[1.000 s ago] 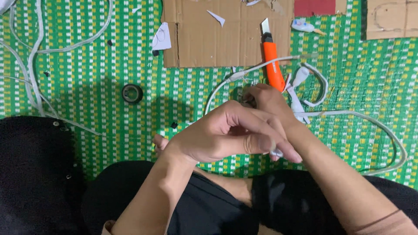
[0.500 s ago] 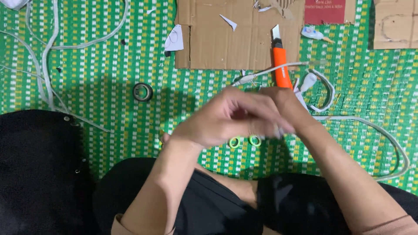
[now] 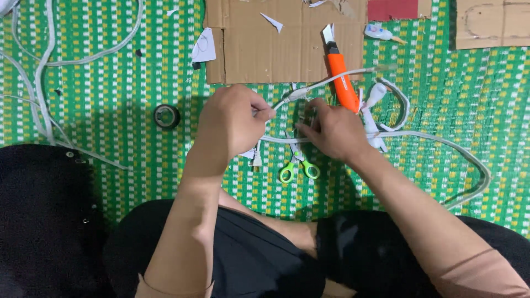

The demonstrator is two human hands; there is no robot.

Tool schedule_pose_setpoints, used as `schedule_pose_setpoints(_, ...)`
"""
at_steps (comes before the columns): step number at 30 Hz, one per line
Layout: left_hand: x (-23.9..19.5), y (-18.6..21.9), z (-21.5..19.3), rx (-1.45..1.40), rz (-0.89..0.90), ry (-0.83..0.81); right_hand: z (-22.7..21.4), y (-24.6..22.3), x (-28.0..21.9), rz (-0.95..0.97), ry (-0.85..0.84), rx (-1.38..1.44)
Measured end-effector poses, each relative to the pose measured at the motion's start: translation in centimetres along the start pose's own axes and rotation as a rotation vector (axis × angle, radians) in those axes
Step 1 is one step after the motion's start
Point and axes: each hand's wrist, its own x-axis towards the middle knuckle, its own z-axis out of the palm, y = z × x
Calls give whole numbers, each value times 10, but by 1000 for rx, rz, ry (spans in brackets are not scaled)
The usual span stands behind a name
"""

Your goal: The person sits on a floor mat and shapes a white LED neon light strip around a cardboard cutout. They join the strip's connector to a power cable by hand, plug it in and the strip lights up, then wrap black electrical tape around the connector joint.

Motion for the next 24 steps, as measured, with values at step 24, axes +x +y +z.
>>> schedule_pose_setpoints(24,-30,79,101,253,445,-462,-70,37,-12,26,237,439)
